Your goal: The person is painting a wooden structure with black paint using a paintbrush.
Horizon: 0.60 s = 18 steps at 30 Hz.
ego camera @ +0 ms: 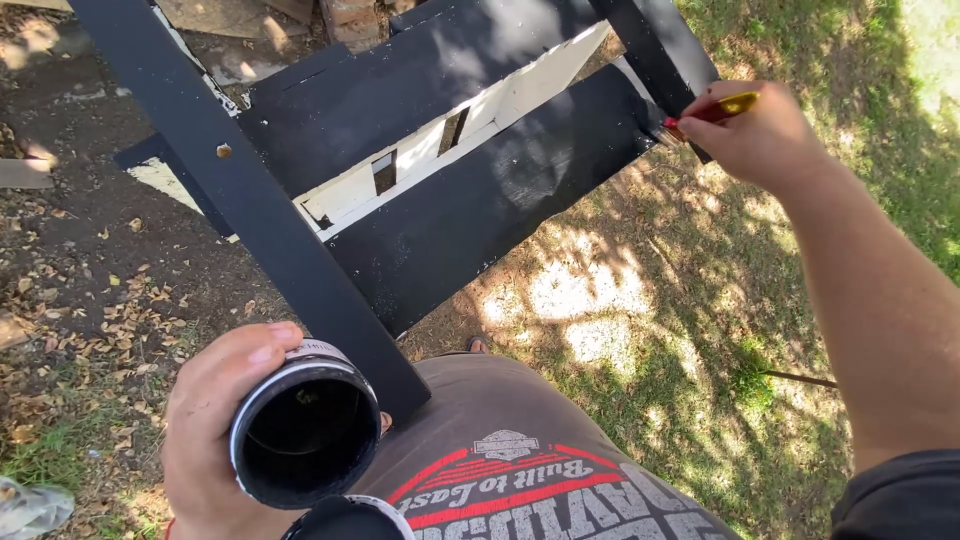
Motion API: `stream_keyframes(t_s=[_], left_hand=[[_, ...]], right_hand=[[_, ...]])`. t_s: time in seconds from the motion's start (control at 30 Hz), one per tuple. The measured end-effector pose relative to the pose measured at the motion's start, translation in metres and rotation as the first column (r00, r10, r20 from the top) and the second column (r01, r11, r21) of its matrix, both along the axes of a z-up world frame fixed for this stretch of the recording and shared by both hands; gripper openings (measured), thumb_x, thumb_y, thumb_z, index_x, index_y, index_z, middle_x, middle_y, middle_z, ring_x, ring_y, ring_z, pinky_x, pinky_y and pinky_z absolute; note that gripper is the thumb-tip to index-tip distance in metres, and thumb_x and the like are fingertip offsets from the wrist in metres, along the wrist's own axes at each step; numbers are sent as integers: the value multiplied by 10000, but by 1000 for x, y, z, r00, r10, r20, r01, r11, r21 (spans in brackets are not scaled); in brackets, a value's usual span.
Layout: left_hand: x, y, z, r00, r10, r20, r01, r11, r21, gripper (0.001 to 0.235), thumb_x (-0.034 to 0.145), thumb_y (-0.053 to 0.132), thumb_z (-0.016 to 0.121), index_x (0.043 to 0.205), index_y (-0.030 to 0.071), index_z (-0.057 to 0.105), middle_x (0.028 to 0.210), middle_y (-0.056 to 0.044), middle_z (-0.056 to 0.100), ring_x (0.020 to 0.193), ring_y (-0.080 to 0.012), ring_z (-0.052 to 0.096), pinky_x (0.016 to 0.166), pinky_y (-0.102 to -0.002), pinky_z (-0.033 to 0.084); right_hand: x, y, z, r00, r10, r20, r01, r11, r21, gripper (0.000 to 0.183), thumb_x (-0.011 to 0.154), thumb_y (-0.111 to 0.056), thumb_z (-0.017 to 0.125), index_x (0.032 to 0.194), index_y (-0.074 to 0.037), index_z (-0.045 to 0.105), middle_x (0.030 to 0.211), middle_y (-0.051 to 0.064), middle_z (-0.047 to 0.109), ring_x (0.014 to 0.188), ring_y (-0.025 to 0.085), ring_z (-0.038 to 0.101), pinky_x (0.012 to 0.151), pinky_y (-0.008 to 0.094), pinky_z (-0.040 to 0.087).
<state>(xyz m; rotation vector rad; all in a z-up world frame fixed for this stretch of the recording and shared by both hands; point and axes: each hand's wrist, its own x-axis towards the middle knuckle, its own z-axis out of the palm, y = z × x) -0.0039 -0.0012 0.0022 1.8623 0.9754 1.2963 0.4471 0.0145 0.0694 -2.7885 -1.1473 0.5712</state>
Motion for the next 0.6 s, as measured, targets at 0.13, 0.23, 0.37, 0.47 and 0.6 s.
stream_keyframes(t_s=[0.13,0.23,0.37,0.47,0.6], left_hand=[[-5,1,-4,1000,8,18,-8,1000,14,779,640,188,935,1255,-6,497,1224,-236,613,1178,-338,647,1046,-396,553],[-3,3,-2,999,18,48,-17,1000,-5,753,613,174,928,1211,-32,521,1194,-251,627,1138,-347,663,1008,-399,569],[-1,2,0,999,-16,32,16,1000,5,789,614,174,956,1241,-8,513,1218,-227,620,1159,-325,658,1033,-389,565],[1,1,3,998,54,21,-54,998,-23,737,626,169,939,1209,-15,527,1190,-228,639,1149,-338,657,1035,-401,554],[0,6,-4,1000,-9,29,8,1000,18,786,610,184,957,1227,-16,513,1202,-236,626,1152,-342,658,1034,-403,567]], right_hand=[[-40,2,44,960,-276,-43,277,960,39,262,1014,-248,666,1202,-79,596,1002,89,610,838,183,525,731,291,463],[17,-4,23,969,-170,-180,231,883,409,207,1011,-104,630,1193,-56,544,1149,108,669,1030,157,728,924,220,617],[-11,5,16,958,-267,-103,285,923,258,174,1016,-261,659,1157,-180,598,1045,-7,652,928,105,609,863,282,515],[21,-3,-13,998,-45,-44,54,971,232,116,1082,-133,605,1003,-74,665,768,101,618,552,145,486,422,223,422],[26,-11,-16,988,61,145,-101,953,287,103,1051,-179,694,1114,-97,699,999,114,691,737,215,617,590,289,537]])
